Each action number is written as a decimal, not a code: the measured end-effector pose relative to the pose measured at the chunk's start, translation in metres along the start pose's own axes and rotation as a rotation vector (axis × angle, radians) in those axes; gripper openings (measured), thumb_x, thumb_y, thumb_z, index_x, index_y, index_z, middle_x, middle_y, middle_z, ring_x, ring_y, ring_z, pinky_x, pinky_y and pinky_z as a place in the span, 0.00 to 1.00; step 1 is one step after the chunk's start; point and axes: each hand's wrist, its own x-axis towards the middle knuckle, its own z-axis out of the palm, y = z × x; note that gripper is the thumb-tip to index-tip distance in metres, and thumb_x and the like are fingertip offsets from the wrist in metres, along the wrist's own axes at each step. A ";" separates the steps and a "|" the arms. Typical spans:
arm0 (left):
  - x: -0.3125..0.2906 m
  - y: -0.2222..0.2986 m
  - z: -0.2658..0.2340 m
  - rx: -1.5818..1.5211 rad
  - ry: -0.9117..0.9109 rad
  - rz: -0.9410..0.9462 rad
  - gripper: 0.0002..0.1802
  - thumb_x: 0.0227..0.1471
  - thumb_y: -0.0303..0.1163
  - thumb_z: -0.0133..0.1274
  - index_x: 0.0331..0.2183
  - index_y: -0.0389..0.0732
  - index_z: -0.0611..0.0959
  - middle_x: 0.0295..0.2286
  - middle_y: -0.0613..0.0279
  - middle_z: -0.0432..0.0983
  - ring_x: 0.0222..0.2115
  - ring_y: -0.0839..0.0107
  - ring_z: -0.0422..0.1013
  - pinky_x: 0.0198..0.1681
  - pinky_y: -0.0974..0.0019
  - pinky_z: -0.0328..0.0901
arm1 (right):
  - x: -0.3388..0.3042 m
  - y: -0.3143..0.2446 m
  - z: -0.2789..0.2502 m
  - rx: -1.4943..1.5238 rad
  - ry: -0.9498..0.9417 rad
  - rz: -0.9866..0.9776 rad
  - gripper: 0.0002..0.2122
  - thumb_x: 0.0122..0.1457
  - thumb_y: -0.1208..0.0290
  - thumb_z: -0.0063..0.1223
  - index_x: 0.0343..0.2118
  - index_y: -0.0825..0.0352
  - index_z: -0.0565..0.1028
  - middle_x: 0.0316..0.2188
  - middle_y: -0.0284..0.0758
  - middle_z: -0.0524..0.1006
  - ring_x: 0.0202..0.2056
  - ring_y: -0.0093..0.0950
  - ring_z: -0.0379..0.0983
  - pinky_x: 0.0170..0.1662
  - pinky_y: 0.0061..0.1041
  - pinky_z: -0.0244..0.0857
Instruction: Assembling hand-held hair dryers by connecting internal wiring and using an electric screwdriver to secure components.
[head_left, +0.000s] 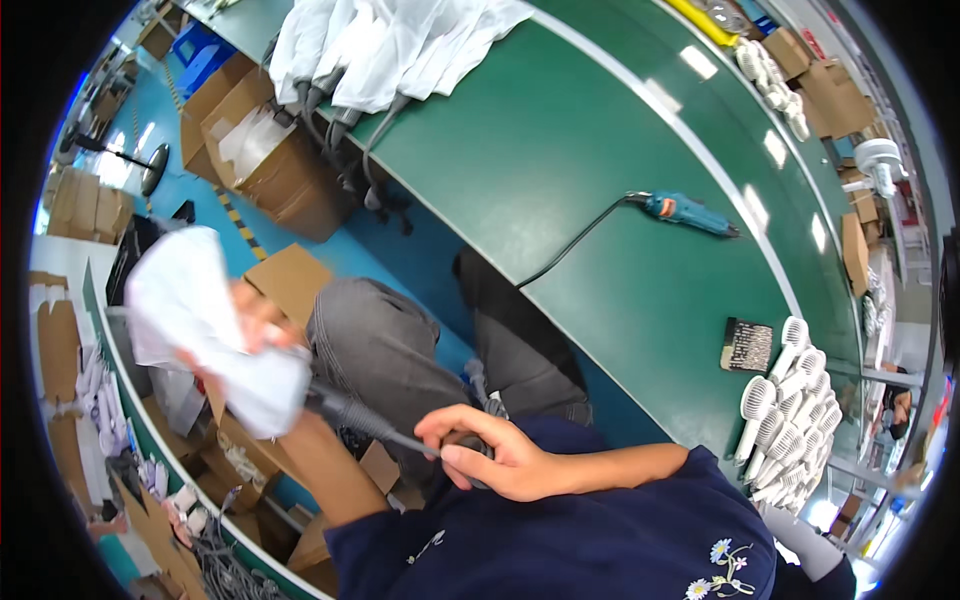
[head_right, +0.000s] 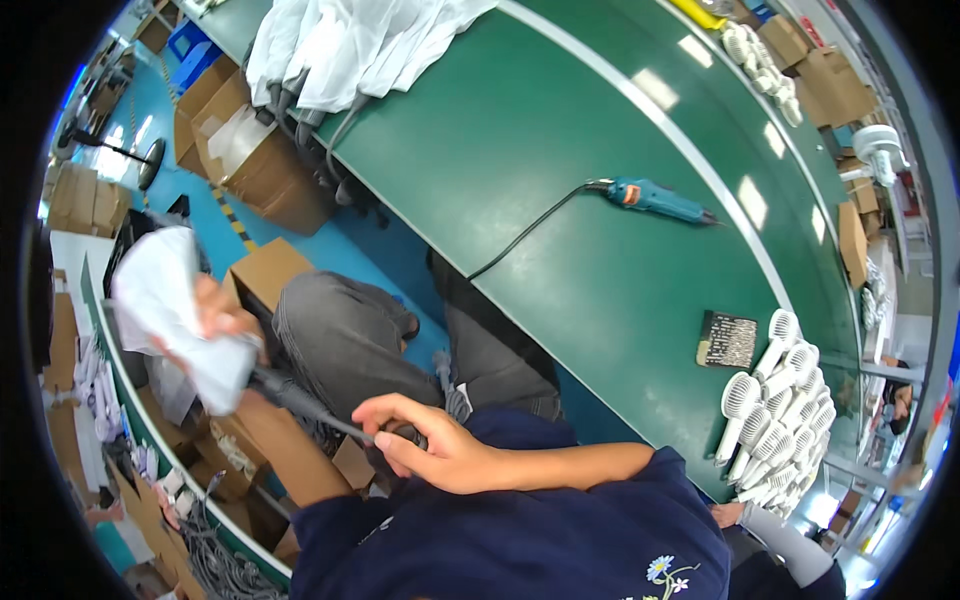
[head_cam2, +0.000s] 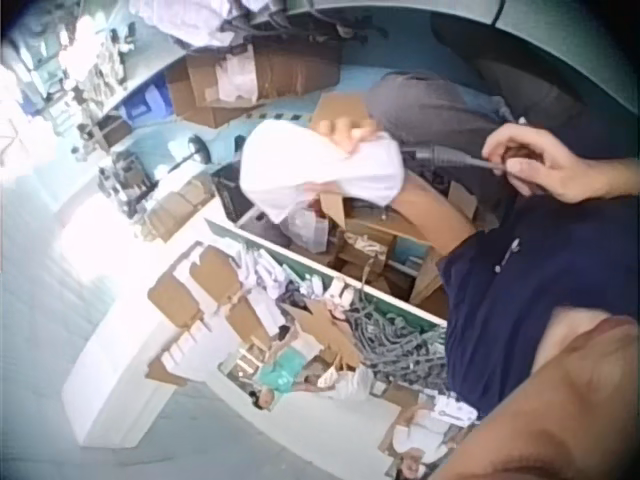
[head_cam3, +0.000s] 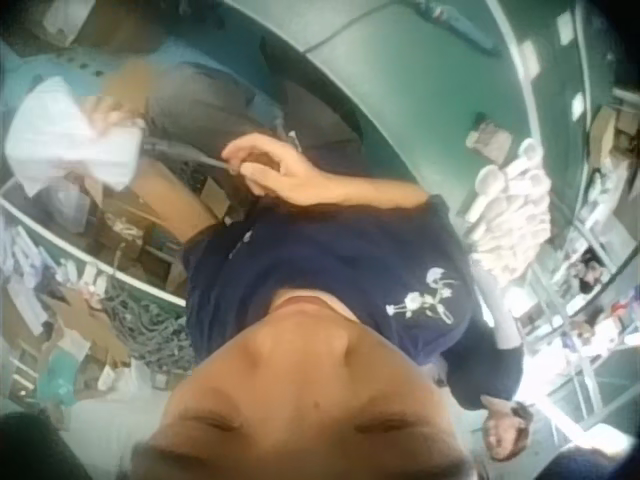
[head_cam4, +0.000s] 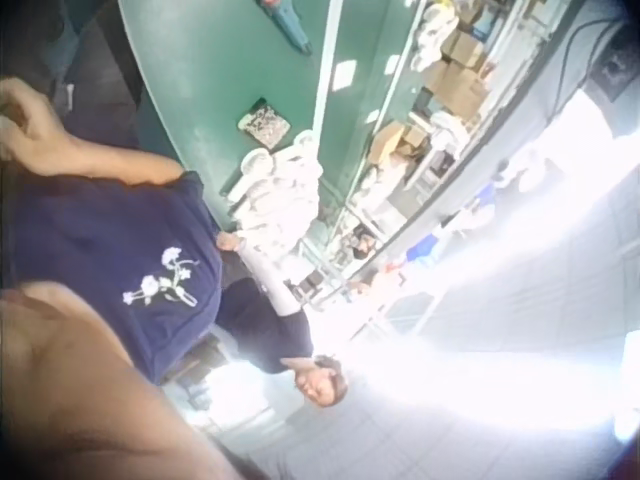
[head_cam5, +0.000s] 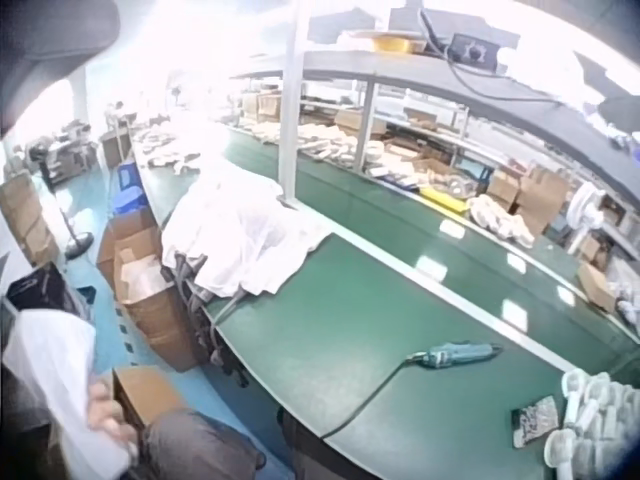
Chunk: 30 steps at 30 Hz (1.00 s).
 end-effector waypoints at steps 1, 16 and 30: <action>-0.014 -0.025 -0.009 -0.057 0.042 0.047 0.20 0.56 0.44 0.50 0.42 0.40 0.67 0.30 0.65 0.61 0.29 0.70 0.60 0.36 0.54 0.59 | 0.007 0.000 0.000 -0.185 0.074 -0.086 0.15 0.63 0.72 0.45 0.52 0.69 0.65 0.38 0.33 0.70 0.32 0.21 0.69 0.34 0.19 0.65; -0.023 -0.052 -0.032 0.406 0.646 0.038 0.16 0.55 0.37 0.50 0.42 0.38 0.72 0.27 0.64 0.69 0.23 0.71 0.64 0.19 0.67 0.60 | -0.051 -0.157 -0.295 -2.098 0.770 -0.125 0.30 0.50 0.60 0.61 0.55 0.66 0.64 0.51 0.43 0.69 0.54 0.42 0.62 0.57 0.41 0.49; -0.019 -0.070 -0.044 0.627 0.807 0.359 0.24 0.58 0.52 0.46 0.39 0.39 0.73 0.21 0.61 0.73 0.15 0.73 0.70 0.17 0.69 0.67 | 0.077 -0.064 0.000 0.085 -0.111 -0.973 0.23 0.60 0.44 0.43 0.40 0.63 0.66 0.23 0.34 0.71 0.13 0.25 0.65 0.14 0.25 0.63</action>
